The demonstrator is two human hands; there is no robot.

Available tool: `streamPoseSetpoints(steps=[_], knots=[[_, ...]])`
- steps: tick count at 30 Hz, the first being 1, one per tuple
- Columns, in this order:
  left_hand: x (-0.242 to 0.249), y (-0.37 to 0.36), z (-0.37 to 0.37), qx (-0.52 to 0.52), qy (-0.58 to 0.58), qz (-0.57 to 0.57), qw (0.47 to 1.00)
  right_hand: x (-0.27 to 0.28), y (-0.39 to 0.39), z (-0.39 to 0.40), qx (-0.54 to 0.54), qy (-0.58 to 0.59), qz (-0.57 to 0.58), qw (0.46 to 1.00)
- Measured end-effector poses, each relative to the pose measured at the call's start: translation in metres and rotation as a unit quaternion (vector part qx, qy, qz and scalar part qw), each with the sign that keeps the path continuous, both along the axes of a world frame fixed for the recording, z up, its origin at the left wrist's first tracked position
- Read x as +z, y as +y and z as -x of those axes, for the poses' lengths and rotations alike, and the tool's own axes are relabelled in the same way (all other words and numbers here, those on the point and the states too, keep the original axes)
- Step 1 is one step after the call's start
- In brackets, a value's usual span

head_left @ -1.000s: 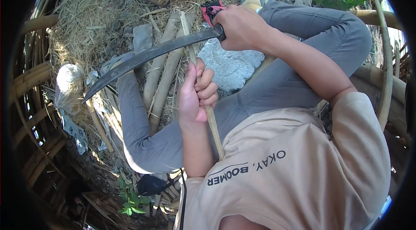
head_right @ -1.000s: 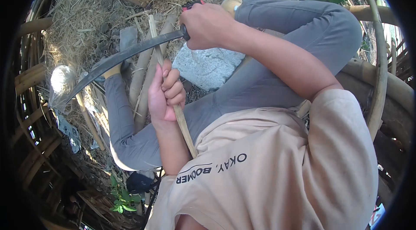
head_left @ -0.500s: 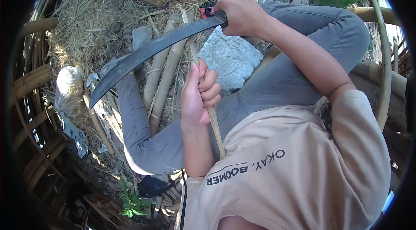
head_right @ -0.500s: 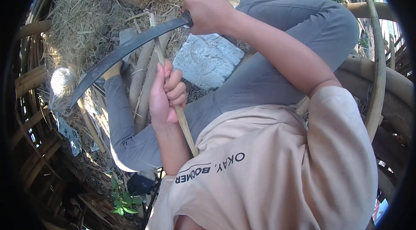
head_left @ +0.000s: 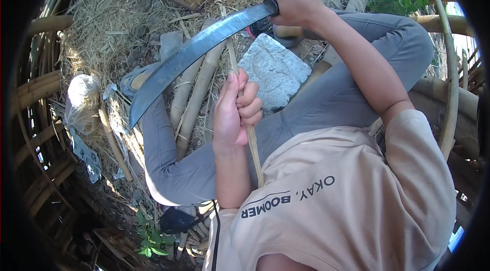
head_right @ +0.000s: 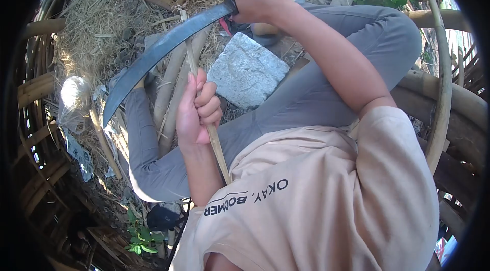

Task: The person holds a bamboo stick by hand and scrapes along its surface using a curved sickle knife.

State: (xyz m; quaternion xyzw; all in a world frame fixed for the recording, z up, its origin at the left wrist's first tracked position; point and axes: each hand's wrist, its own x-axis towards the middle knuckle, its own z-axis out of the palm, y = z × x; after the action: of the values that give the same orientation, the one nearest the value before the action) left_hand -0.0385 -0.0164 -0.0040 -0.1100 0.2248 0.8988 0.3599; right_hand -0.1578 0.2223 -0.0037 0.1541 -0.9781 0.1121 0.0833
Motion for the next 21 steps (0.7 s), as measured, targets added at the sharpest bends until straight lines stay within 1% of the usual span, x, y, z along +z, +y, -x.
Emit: streamPoseSetpoints(steps=[1,4,5,8,9,10,13,16,17,20,21], knots=[[-0.001,0.001,0.0,0.001,0.002,-0.002,1.0,0.0,0.0,0.002,0.015,0.009,0.001,1.0],[-0.008,-0.004,0.002,0.018,-0.027,-0.008,0.999,0.002,-0.017,-0.015,0.039,-0.031,-0.001,0.999],[-0.009,-0.005,0.0,0.018,-0.029,-0.004,0.999,0.002,-0.026,-0.02,0.04,-0.077,0.002,0.996],[-0.007,-0.001,0.003,0.011,-0.021,0.022,0.999,0.01,-0.028,-0.018,0.035,-0.099,-0.022,0.994],[-0.004,0.001,0.002,0.008,-0.018,0.038,0.999,0.0,-0.02,-0.012,0.009,-0.072,0.009,0.997],[-0.002,0.004,0.002,0.007,-0.013,0.053,0.998,-0.007,-0.017,-0.013,0.006,-0.072,0.023,0.997],[-0.008,0.002,0.006,0.005,-0.023,0.016,1.0,-0.007,-0.013,-0.015,0.008,-0.066,0.043,0.997],[-0.008,0.0,0.01,0.001,-0.039,0.033,0.999,0.0,-0.028,-0.031,0.08,-0.086,0.015,0.993],[-0.007,-0.001,0.007,0.002,-0.035,0.038,0.999,-0.001,-0.032,-0.03,0.086,-0.111,0.002,0.99],[-0.004,0.0,-0.001,0.001,-0.032,0.044,0.999,-0.009,-0.018,-0.012,0.001,-0.069,0.041,0.997],[-0.004,0.003,0.003,0.008,-0.036,0.046,0.998,-0.011,-0.019,-0.011,0.011,-0.039,0.059,0.997]])
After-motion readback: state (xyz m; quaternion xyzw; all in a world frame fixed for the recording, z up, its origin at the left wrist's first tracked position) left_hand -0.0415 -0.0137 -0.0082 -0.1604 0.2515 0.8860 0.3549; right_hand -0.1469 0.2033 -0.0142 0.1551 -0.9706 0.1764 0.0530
